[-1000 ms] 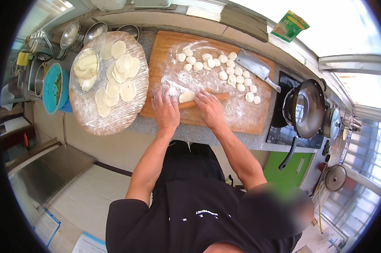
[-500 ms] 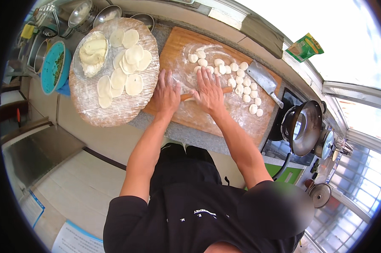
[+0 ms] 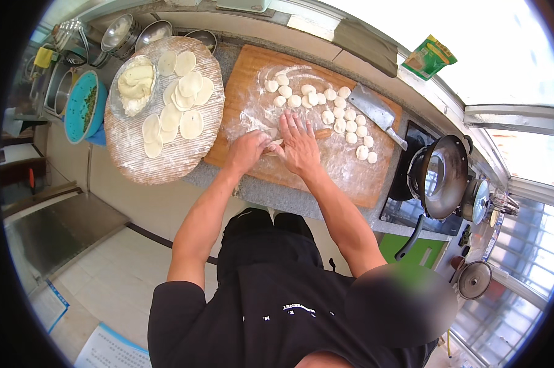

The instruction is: The person uses a rolling pin to flatten small balls of dough into thin, round discs on a floured wooden board. They repeatedly pick up a dough ball, roll it flat, and place the finished disc onto a stack on a nearby tray.

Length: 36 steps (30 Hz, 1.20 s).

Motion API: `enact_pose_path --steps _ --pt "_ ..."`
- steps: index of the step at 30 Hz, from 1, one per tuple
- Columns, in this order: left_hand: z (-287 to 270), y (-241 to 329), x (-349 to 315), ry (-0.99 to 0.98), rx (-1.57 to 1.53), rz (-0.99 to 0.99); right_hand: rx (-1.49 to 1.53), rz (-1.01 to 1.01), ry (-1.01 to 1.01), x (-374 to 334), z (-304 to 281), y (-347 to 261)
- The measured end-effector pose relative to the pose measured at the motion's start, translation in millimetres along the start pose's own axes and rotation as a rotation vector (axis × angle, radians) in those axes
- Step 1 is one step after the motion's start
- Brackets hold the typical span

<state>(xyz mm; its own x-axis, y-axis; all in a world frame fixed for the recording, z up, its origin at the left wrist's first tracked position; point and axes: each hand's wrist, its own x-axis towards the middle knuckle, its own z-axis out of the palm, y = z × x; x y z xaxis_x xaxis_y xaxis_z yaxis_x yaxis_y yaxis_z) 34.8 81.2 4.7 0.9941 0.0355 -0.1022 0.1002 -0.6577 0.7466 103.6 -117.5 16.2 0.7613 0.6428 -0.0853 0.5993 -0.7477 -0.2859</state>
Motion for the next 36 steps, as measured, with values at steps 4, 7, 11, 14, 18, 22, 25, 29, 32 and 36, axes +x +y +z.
enact_pose_path --steps 4,7,11,14,18,22,25,29,32,36 --pt "-12.7 16.2 7.7 -0.097 -0.017 0.163 -0.001 0.009 0.040 -11.9 5.9 4.5" --pt "-1.5 -0.2 6.2 -0.005 -0.021 0.258 0.043 0.022 0.033 -5.2 5.9 0.1" --pt "-0.5 -1.9 17.4 -0.093 0.062 -0.010 0.047 0.037 0.032 -5.1 1.6 -1.8" --pt "4.5 -1.8 25.0 -0.053 0.068 -0.074 0.050 0.017 0.090 -21.5 1.6 -3.5" --pt "9.0 -25.3 40.3 -0.064 0.052 -0.097 0.034 0.001 0.057 -54.2 3.8 -8.1" --pt "3.5 -10.6 48.5 -0.169 -0.048 -0.238 0.002 0.040 0.014 -88.2 3.6 -8.6" --pt "4.8 -7.2 44.2 -0.170 -0.059 -0.212 0.032 0.043 0.059 -101.8 5.6 -11.6" --pt "8.9 -4.7 38.4 -0.087 -0.044 -0.157 0.033 0.005 0.171 -103.3 21.3 -4.0" --pt "2.2 5.8 30.4 0.029 -0.145 -0.110 0.092 -0.017 0.197 -100.9 17.7 -2.3" --pt "-56.2 45.8 23.7 0.147 -0.267 -0.193 0.136 -0.038 0.191 -100.2 10.5 0.1"
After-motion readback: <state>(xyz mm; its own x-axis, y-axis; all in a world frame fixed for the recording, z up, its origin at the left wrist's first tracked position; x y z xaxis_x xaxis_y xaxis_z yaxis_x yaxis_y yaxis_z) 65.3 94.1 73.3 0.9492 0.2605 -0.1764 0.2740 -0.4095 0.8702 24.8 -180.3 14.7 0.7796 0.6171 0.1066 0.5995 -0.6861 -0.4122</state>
